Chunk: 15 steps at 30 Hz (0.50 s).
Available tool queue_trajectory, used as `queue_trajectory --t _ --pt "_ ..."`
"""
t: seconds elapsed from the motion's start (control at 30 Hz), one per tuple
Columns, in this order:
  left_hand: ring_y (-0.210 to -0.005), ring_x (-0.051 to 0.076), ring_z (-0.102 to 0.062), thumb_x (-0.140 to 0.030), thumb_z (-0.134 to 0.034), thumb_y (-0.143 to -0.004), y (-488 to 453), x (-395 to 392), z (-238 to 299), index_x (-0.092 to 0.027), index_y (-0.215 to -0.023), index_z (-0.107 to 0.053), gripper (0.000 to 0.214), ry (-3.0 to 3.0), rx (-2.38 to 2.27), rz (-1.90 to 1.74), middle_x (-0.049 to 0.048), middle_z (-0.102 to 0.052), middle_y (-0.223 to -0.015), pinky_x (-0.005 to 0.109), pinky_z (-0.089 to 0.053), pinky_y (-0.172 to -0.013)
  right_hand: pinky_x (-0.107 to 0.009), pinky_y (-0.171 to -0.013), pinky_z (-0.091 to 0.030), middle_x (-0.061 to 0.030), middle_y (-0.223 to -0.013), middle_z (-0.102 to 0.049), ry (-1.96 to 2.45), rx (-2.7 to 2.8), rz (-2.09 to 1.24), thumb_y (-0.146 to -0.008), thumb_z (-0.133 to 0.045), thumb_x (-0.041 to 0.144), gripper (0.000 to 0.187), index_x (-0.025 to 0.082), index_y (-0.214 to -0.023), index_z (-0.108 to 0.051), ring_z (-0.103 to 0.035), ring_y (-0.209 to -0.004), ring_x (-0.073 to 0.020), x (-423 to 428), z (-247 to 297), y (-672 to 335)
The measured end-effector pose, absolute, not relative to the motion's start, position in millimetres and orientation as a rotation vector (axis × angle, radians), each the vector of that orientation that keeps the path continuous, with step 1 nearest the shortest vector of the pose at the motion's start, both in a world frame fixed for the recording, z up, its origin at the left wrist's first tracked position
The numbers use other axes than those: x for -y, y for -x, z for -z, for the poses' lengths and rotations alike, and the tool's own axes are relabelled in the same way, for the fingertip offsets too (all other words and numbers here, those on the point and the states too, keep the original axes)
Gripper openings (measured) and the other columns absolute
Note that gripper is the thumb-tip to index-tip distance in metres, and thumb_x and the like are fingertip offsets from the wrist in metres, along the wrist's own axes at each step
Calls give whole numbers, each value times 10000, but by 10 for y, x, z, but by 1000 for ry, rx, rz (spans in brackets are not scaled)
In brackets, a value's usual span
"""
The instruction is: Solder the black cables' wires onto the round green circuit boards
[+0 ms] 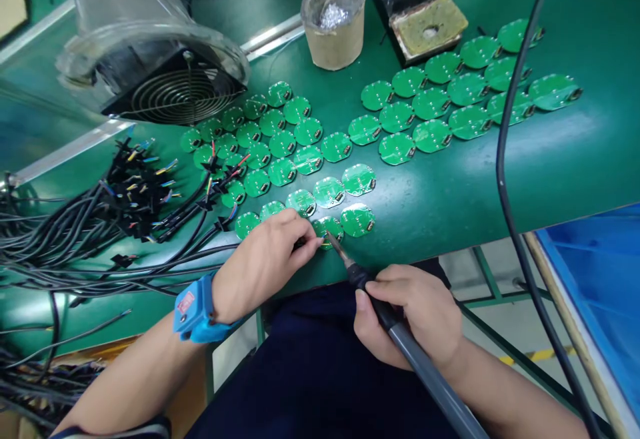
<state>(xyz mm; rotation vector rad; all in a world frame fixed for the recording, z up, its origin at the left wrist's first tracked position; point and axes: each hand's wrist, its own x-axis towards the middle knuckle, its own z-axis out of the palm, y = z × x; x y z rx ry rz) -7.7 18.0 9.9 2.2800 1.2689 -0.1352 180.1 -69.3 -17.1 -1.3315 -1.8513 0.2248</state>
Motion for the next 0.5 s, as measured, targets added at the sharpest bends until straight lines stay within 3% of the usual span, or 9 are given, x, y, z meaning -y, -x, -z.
queue_trajectory --t 0.33,0.5 --pt "-655 157 -520 -261 -483 -882 24 -267 -130 -172 -741 -592 199 -2276 -1306 250 26 -551 -759 297 -413 -629 -218 -511 -497 12 -651 -576 1300 1876 -267 -747 -621 154 164 196 -863 -513 -599 -556 -111 700 179 -1812" --pt "-640 156 -539 -281 -529 -853 -8 -297 -170 -173 -701 -601 200 -2230 -1340 305 25 -577 -762 293 -415 -596 -228 -452 -470 -17 -716 -611 1366 1583 -569 -734 -626 131 177 192 -874 -537 -594 -548 -113 810 267 -1901"
